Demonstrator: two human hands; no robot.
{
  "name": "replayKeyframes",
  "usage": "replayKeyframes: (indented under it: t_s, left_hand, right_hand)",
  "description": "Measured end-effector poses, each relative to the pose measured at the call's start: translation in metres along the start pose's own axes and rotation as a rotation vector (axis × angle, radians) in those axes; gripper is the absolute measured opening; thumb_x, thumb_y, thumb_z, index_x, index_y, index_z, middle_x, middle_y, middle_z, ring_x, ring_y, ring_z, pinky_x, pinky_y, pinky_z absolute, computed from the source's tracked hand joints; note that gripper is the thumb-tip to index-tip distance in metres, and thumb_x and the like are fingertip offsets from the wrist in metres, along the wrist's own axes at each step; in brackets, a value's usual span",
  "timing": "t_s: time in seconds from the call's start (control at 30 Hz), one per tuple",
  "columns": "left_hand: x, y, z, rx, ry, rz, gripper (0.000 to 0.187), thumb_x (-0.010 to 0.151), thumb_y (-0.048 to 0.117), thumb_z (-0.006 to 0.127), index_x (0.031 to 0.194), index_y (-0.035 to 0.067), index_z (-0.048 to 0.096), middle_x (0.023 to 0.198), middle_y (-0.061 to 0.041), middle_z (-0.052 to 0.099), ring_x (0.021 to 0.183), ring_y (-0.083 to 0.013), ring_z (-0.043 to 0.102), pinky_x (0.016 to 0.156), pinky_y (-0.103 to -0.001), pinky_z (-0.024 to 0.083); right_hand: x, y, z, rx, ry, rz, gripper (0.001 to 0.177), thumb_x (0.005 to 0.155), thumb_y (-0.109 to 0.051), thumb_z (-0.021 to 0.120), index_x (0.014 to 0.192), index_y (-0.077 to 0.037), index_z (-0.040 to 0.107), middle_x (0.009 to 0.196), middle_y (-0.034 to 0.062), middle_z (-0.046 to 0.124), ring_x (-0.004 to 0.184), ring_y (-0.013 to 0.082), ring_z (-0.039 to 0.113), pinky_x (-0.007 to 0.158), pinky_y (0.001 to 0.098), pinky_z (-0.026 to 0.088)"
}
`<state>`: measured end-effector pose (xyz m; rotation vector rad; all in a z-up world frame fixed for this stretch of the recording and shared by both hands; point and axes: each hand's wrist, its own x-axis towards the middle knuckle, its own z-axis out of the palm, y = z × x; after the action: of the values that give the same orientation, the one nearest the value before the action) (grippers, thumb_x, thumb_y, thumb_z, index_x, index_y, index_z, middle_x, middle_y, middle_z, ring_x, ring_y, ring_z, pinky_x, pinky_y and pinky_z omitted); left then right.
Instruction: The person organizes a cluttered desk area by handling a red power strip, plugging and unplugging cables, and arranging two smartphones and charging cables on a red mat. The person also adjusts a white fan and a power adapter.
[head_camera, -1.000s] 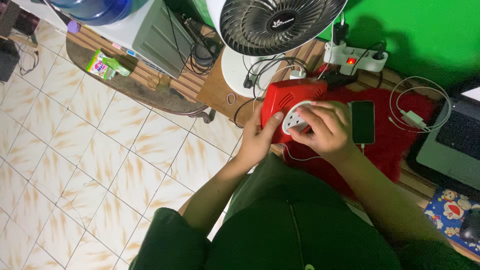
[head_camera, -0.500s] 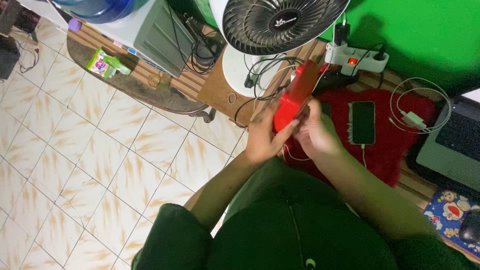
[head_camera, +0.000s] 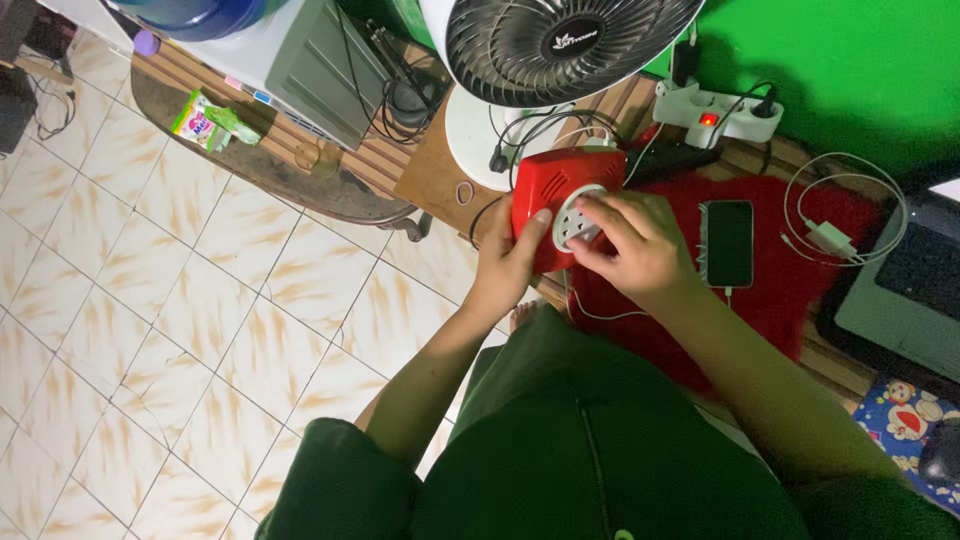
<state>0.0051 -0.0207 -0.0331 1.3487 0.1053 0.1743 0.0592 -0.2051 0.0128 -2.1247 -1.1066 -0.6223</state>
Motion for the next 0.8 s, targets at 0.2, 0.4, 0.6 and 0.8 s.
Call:
replayKeyframes:
  t_s: [0.2, 0.4, 0.6, 0.8]
  left_hand:
    - [-0.005, 0.002, 0.013, 0.094, 0.002, 0.077, 0.042, 0.109, 0.023, 0.063, 0.14, -0.003, 0.052, 0.118, -0.012, 0.069, 0.102, -0.0135, 0.066, 0.088, -0.03, 0.057]
    - [-0.006, 0.014, 0.017, 0.517, 0.003, 0.171, 0.055, 0.1, 0.027, 0.068, 0.144, 0.0, 0.048, 0.106, -0.016, 0.071, 0.083, -0.0166, 0.071, 0.075, -0.032, 0.058]
    - [0.009, 0.008, 0.002, 0.368, -0.019, 0.1, 0.053, 0.105, 0.032, 0.062, 0.147, 0.003, 0.046, 0.12, -0.014, 0.072, 0.101, -0.0185, 0.073, 0.088, -0.034, 0.061]
    - [0.033, 0.0, -0.019, -0.185, 0.03, -0.329, 0.061, 0.101, 0.039, 0.061, 0.148, 0.001, 0.05, 0.135, -0.015, 0.063, 0.119, -0.0184, 0.064, 0.101, -0.033, 0.054]
  right_hand:
    - [-0.02, 0.007, 0.032, 0.245, 0.184, 0.294, 0.038, 0.088, -0.015, 0.085, 0.112, 0.0, 0.061, 0.104, 0.0121, 0.066, 0.096, 0.0236, 0.068, 0.085, 0.0367, 0.057]
    - [-0.038, 0.025, 0.074, 0.969, 0.27, 0.974, 0.019, 0.103, -0.018, 0.062, 0.11, -0.002, 0.055, 0.097, 0.0078, 0.068, 0.084, 0.0163, 0.066, 0.076, 0.0325, 0.059]
    - [-0.037, 0.036, 0.068, 1.207, 0.039, 1.081, 0.022, 0.106, -0.022, 0.057, 0.116, -0.003, 0.052, 0.101, 0.011, 0.069, 0.086, 0.019, 0.07, 0.077, 0.0352, 0.059]
    - [-0.007, 0.013, 0.015, 0.333, -0.104, 0.237, 0.033, 0.095, -0.016, 0.073, 0.124, -0.003, 0.065, 0.127, 0.0183, 0.066, 0.117, 0.0313, 0.065, 0.099, 0.0398, 0.054]
